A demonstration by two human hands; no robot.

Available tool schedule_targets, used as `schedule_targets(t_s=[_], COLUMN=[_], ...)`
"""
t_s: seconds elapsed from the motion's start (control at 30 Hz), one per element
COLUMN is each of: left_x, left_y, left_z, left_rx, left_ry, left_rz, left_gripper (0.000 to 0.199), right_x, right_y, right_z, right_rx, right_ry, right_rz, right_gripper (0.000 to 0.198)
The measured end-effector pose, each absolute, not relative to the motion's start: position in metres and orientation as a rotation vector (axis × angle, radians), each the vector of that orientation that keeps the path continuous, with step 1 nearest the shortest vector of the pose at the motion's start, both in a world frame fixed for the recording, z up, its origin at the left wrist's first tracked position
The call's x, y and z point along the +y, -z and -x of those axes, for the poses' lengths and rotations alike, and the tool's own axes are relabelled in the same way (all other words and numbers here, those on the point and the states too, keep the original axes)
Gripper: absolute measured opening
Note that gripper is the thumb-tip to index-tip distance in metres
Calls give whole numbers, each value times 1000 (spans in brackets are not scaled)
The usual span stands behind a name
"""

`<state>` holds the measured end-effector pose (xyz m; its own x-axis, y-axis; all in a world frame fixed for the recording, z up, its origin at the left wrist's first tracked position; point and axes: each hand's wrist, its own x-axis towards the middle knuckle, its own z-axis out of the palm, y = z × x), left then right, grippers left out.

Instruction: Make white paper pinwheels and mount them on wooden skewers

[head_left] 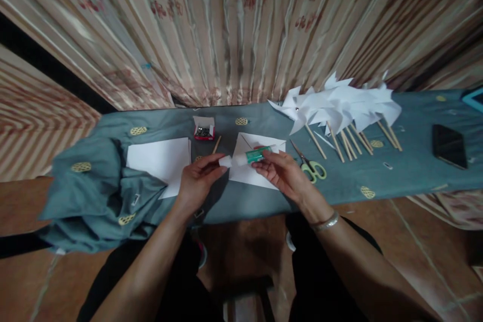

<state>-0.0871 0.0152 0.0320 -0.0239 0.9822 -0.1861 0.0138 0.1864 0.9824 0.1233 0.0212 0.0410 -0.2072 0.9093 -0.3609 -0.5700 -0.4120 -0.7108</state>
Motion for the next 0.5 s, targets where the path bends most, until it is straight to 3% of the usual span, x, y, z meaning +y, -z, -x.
schedule_targets(t_s=[0.5], left_x=[11], left_y=[-36], left_z=[87], left_rx=[1287], left_ry=[-1068], left_rz=[-1068], left_gripper=[48], right_x=[20], right_y=[-37], right_z=[-118], right_rx=[-602], right_ry=[-1774], right_rz=[977], right_gripper=[23])
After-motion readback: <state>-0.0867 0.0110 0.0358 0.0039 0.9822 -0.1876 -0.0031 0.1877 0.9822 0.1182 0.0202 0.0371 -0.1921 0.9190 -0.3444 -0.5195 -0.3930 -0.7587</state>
